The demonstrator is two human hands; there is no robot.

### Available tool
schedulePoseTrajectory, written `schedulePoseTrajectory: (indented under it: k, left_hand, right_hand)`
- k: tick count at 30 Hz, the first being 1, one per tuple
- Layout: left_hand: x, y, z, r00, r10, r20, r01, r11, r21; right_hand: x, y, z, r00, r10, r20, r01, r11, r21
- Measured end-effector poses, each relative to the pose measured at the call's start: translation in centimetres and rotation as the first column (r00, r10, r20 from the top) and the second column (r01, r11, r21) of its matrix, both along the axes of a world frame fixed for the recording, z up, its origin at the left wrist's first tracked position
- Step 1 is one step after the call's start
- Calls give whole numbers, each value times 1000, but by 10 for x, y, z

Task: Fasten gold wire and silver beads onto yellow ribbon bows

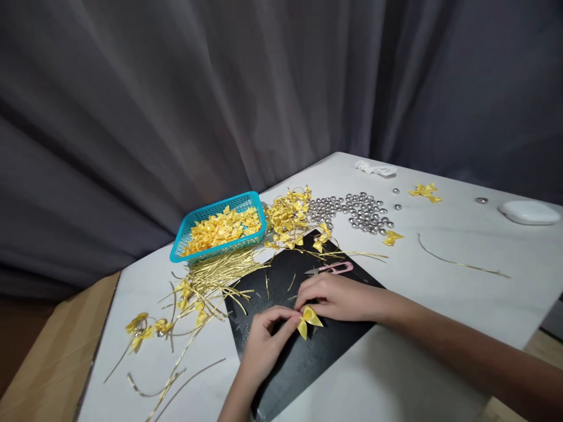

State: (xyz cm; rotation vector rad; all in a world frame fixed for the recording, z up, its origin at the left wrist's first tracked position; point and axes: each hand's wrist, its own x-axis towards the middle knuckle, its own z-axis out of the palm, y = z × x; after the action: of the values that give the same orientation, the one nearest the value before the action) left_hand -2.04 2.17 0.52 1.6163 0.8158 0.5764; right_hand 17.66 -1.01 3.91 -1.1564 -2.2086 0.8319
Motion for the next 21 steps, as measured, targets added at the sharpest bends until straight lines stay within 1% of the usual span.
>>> schedulePoseTrajectory:
  k: [5,9,12,14,16,17,18,19,21]
  left_hand:
    - [1,-1,-1,1000,-13,-9,13,999,36]
    - [1,-2,-1,1000,-13,-13,14,999,50]
    - [1,-2,-2,999,52,4,-52,996,79]
    - [0,-1,-4,988,147,35,-150,983,101]
    - [-2,1,-5,953,294,65,-299,952,73]
    - [-2,2,-6,925,373,75,-377,925,40]
    - [-3,3,-7,893,442,86,-443,896,-1]
    - [-3,4,-7,865,492,99,-491,870,-40]
    - [-2,6,-8,831,540,133,-532,842,-92]
  right_hand:
    - [-1,-2,-1,998,-11,67,8,999,48]
    - [-6,0,1,973,3,231,-30,993,112]
    - [-9,7,8,920,23,392,-88,985,150]
    - [-10,13,14,883,2,469,-93,981,171]
    - [-8,18,16,863,-73,500,-43,975,217]
    - [-7,20,15,857,-140,496,7,965,261]
    - [-7,21,13,851,-227,473,75,945,320]
    - [-7,22,10,846,-327,420,154,906,395]
    - [-11,20,0,842,-490,224,320,789,525]
